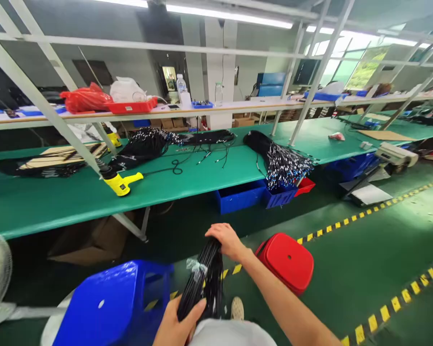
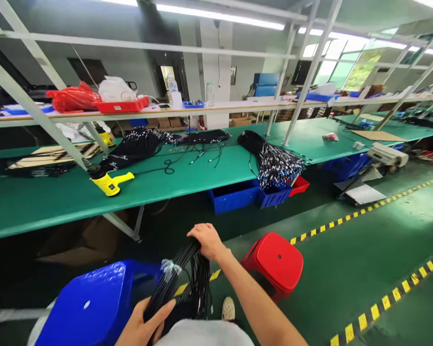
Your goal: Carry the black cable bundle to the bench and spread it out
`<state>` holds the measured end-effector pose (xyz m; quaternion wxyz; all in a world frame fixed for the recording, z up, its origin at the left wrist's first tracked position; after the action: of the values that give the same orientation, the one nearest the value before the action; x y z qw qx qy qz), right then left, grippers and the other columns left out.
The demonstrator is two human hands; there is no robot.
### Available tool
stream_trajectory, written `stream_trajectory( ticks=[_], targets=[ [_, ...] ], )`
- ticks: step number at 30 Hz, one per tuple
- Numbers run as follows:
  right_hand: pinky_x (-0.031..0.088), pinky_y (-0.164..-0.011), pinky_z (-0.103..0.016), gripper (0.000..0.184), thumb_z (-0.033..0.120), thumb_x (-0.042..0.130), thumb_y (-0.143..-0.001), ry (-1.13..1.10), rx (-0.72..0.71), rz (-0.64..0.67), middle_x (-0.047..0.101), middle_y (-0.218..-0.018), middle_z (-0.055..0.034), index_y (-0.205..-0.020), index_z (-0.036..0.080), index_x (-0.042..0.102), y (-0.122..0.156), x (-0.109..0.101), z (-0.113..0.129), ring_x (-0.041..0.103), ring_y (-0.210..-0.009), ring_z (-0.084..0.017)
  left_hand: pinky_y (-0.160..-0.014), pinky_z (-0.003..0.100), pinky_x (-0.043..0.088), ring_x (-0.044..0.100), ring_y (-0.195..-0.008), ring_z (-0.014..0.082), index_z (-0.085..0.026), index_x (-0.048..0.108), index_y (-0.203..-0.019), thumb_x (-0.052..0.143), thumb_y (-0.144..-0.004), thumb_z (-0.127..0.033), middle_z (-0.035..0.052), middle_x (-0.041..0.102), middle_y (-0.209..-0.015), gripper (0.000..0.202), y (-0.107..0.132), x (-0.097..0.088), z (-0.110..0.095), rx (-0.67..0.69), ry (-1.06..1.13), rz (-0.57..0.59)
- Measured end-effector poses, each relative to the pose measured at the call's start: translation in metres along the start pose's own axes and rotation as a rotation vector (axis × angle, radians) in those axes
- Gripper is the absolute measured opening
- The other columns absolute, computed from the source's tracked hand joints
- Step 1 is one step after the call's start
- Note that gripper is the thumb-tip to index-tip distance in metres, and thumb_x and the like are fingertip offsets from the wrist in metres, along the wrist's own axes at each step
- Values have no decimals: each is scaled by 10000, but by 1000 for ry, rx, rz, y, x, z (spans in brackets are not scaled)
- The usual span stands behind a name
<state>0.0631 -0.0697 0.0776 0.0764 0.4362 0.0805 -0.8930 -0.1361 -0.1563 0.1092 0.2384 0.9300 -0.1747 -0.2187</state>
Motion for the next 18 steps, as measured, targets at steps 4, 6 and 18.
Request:
stream_trajectory(
  ticks=[4, 6, 18],
  targets=[
    [394, -964, -318, 545, 97, 683, -686, -80, 25, 107, 639, -1224, -62, -1209, 220, 589, 34, 67, 8, 557, -1144, -220, -470, 240, 242, 293, -438, 90, -219, 408, -564, 604, -540, -740, -83, 349, -405, 557, 2, 13, 4, -57, -8, 115],
    [456, -796, -270, 376, 173, 762, -657, -94, 20, 201, 725, -967, -22, -1021, 221, 684, 57, 101, 16, 651, -886, -203, -468, 239, 220, 299, -430, 89, -224, 391, -566, 584, -553, -737, -76, 363, -405, 549, 2, 15, 13, -92, -28, 148],
    [277, -1081, -360, 674, 45, 667, -679, -93, -101, 83, 522, -1378, -74, -1310, 225, 510, 2, 39, 10, 403, -1312, -239, -436, 225, 217, 285, -357, 74, -214, 418, -585, 624, -640, -665, -83, 368, -343, 499, -3, 12, 10, -44, 71, 64]
  ],
)
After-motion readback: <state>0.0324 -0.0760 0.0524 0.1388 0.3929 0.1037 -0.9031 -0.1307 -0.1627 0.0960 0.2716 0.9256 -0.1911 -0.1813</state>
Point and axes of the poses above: each hand's wrist, its own y-axis away from the middle knuckle, its own x-axis out of the palm, z = x × y, the point moved 8 cm from there along -y, towards the middle knuckle
